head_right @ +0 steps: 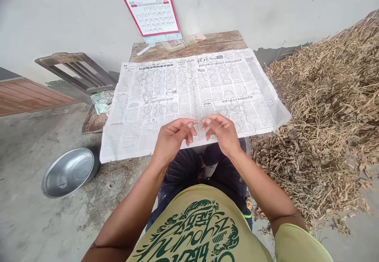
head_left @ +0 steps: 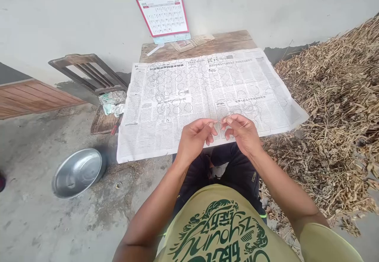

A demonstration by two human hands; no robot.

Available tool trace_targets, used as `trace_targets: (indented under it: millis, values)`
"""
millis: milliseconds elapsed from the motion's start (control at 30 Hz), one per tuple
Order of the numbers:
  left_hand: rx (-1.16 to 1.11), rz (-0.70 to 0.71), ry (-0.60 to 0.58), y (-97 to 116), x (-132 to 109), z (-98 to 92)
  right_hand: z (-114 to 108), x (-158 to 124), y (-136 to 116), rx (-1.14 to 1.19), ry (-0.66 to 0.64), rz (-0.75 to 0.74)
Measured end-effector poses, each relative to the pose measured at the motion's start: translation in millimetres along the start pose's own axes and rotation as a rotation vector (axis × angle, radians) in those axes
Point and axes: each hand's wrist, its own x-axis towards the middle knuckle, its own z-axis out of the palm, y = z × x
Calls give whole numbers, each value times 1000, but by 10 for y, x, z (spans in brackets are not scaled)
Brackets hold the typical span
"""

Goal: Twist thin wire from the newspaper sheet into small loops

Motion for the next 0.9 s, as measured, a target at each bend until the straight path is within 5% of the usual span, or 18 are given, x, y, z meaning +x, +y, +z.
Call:
trace_targets:
  millis: [500,900]
  values:
    - [94,-6,-37,-43,-229,-13,19,-54,43,-45,-143,26]
    - [8,11,224,-50,-391,236,113,-362,207,-172,-113,12]
